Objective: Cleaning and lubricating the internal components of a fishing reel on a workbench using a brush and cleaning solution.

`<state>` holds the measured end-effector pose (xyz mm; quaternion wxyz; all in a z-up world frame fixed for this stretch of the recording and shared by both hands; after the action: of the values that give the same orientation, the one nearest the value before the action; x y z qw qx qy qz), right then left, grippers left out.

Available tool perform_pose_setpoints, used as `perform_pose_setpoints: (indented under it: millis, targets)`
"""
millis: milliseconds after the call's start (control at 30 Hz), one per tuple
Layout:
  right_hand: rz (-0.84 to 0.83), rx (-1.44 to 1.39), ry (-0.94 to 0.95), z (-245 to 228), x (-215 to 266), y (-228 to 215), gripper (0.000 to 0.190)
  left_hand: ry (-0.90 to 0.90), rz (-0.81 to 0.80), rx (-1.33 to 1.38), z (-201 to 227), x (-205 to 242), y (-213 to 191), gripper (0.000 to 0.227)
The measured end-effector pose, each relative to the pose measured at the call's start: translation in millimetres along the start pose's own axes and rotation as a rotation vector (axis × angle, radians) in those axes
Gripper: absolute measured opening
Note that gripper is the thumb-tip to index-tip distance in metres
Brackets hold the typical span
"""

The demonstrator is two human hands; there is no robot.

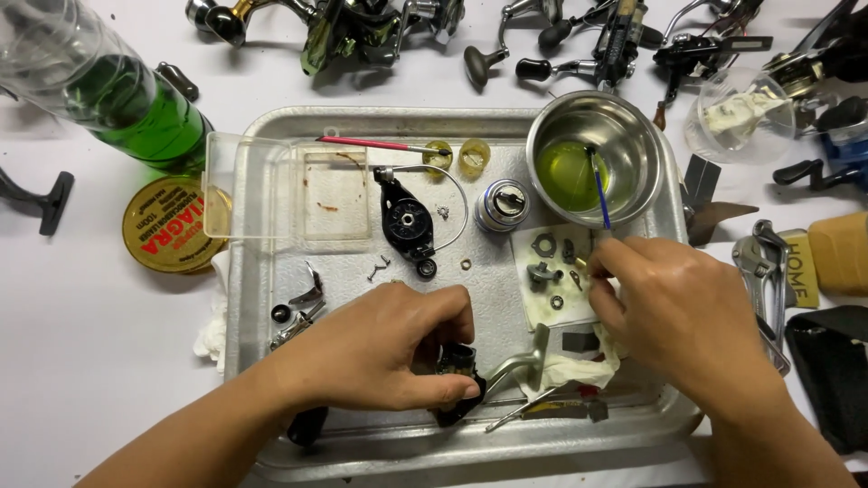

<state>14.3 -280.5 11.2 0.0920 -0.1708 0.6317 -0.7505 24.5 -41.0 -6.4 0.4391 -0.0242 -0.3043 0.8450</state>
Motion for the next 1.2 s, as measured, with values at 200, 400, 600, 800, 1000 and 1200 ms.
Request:
perform_pose_setpoints:
  millis: [200, 400, 600, 800, 1000, 1200]
  targets:
    - [0.138, 0.046, -0.079, -2.0, 10.8, -12.8, 0.01, -0.06, -0.076, -0.118, 0.7, 0.7, 4.2, 0.033]
    - [0.468, -0.383, -0.241, -16.1, 11.2, -36.1, 0.003, -0.013, -0.026, -0.191, -0.9, 1.2, 10.8, 0.032]
    - [0.545, -0.675, -0.2, -26.2, 13.9, -37.0, 0.004, 0.036, 0.076, -0.244, -3.9, 0.6, 12.2, 0.027]
    - [0.593, -1.024, -0.294, -27.9, 19.0, -16.7, 0.011, 0.084, 0.194, -0.363, 0.9, 2.5, 6.6, 0.038]
    - [0.616, -1.282, -0.308, -40.1, 19.8, -10.0, 0.018, 0.312, 0.394, -0.025, 17.1, 11.5, -2.6, 0.039]
    - [0.513, -1.257, -0.371, -52.2, 7.5, -20.1, 0.013, 0.266, 0.378, 0.362, 17.6, 13.5, -16.4, 0.011]
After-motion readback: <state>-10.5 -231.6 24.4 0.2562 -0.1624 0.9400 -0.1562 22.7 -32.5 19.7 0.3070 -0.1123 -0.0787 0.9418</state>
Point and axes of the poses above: each hand's wrist, its own x-axis away from the middle knuckle, its own y-axis out of the palm, z = x × y, the point moved 5 cm from there along -x, towards the middle knuckle, and after that the axes turned 12 degrees about -y, right-handed, at the moved point
